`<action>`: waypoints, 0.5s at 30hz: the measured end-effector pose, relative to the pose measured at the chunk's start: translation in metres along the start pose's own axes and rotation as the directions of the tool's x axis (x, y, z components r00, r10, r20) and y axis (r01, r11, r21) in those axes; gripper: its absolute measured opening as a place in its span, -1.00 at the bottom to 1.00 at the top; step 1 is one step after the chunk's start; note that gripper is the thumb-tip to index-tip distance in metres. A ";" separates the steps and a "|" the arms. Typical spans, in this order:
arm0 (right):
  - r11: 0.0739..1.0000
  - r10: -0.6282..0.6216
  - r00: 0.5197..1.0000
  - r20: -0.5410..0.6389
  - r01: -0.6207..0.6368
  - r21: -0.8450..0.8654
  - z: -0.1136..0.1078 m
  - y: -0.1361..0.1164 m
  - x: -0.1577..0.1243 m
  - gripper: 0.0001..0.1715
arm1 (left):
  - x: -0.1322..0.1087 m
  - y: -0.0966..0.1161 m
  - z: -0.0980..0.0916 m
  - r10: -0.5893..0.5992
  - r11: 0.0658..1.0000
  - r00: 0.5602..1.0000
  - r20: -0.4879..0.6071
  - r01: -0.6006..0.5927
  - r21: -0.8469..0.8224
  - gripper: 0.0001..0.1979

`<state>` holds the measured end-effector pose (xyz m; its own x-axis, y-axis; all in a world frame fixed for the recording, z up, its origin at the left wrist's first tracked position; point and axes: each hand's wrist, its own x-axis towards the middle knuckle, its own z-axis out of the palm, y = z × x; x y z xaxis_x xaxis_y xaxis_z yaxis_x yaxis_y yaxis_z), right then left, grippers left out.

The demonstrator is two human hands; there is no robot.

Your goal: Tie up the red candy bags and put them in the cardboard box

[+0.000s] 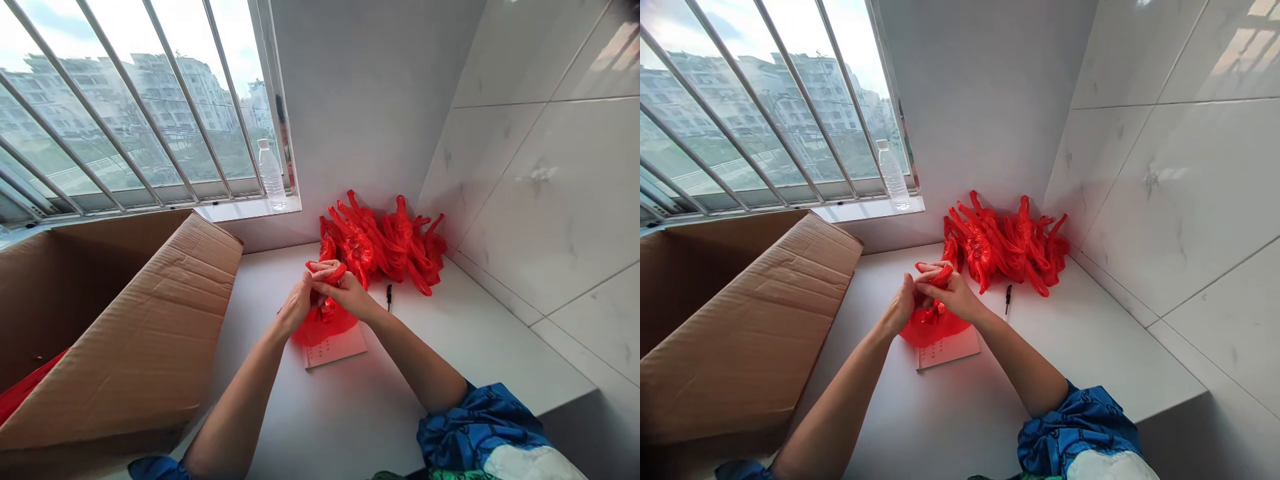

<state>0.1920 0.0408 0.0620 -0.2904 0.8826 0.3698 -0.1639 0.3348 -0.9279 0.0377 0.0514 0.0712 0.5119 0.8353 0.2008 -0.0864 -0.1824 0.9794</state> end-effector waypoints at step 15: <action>1.000 -0.010 1.000 0.007 0.011 -0.021 -0.014 -0.002 -0.002 -0.53 | -0.015 -0.012 -0.019 -0.172 0.954 0.982 -0.073 0.148 -0.260 -0.57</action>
<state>0.2059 0.0428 0.0619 -0.2952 0.8768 0.3797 -0.1468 0.3510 -0.9248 0.0146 0.0513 0.0571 0.4556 0.8897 0.0299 -0.2290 0.0847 0.9697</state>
